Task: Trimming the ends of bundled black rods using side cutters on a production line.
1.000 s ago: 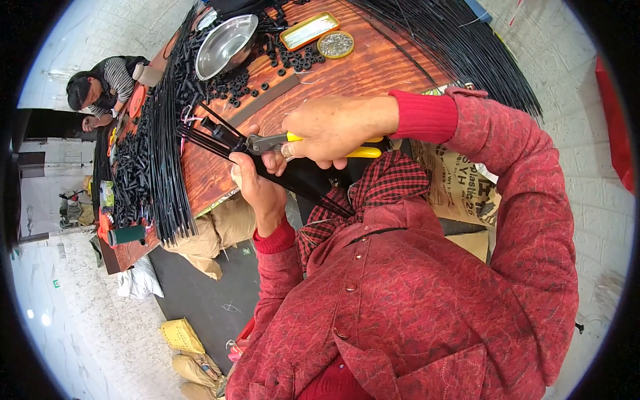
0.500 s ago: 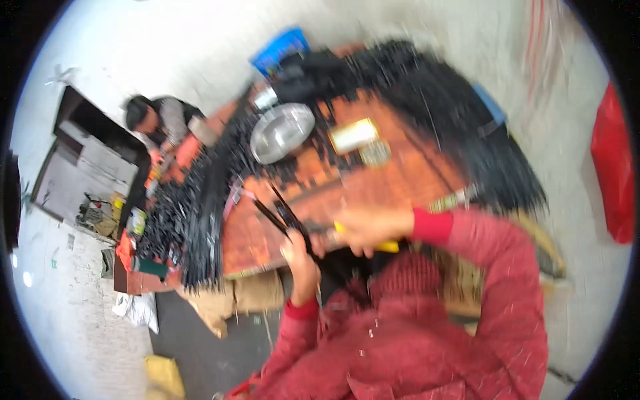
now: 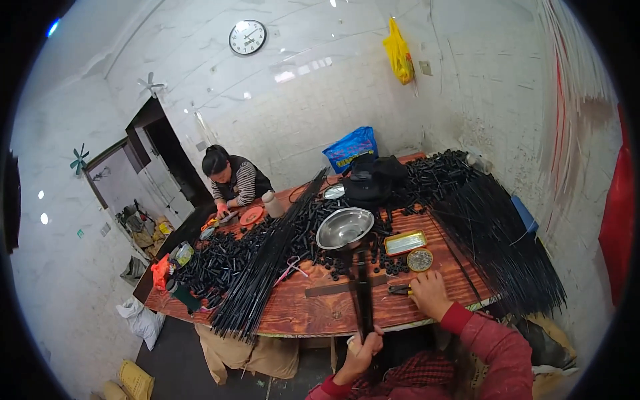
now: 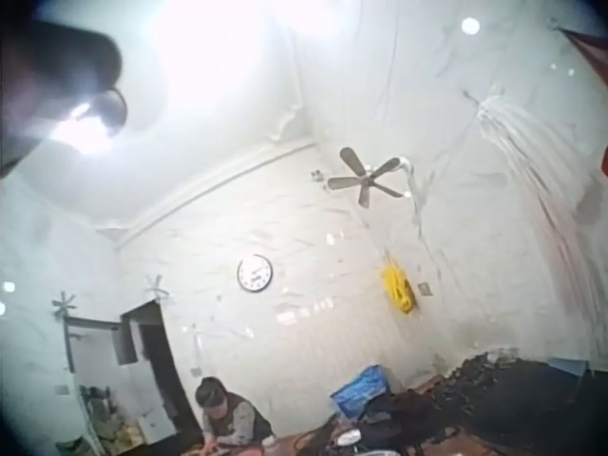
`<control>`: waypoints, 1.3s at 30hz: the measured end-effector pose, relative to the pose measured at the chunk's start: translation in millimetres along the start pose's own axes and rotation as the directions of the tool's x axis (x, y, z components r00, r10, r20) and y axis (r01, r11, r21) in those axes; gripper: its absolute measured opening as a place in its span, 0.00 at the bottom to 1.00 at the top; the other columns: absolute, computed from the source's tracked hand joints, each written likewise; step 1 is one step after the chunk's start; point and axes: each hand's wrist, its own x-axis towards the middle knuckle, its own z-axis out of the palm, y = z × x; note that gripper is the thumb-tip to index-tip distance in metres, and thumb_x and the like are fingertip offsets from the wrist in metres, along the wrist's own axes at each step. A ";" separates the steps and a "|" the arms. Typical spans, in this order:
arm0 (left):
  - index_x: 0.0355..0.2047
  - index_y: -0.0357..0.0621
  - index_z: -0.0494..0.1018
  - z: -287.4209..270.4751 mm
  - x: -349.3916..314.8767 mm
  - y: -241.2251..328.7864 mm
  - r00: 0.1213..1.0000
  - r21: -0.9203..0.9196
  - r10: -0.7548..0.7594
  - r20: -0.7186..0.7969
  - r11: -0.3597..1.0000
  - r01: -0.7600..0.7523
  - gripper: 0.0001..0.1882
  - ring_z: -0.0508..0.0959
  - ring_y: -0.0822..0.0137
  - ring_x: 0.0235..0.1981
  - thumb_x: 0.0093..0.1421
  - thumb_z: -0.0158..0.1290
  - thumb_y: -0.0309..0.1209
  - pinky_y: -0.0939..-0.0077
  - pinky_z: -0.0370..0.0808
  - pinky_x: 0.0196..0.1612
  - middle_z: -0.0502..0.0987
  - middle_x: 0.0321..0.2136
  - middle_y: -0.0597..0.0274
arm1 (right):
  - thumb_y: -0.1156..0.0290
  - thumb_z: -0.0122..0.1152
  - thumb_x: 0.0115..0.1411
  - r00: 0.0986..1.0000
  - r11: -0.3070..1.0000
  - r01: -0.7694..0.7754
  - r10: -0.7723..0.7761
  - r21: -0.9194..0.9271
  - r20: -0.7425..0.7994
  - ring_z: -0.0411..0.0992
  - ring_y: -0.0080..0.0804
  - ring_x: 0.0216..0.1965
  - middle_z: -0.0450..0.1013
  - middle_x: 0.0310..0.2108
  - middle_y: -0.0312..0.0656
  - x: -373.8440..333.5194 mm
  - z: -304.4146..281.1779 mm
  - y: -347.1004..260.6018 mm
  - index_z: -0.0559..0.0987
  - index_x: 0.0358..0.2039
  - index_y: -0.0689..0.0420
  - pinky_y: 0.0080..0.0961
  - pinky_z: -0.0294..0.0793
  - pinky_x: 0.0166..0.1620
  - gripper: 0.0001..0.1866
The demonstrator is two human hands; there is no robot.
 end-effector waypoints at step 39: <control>0.47 0.29 0.71 -3.7 -74.7 -68.7 0.692 -0.867 -0.562 0.454 -0.457 0.199 0.17 0.79 0.58 0.44 0.70 0.42 0.33 0.68 0.80 0.50 0.78 0.43 0.49 | 0.55 0.57 0.65 0.737 -0.272 -0.615 0.134 0.740 0.662 0.62 0.16 0.13 0.66 0.13 0.31 5.8 -84.0 -145.3 0.72 0.19 0.57 0.19 0.58 0.17 0.22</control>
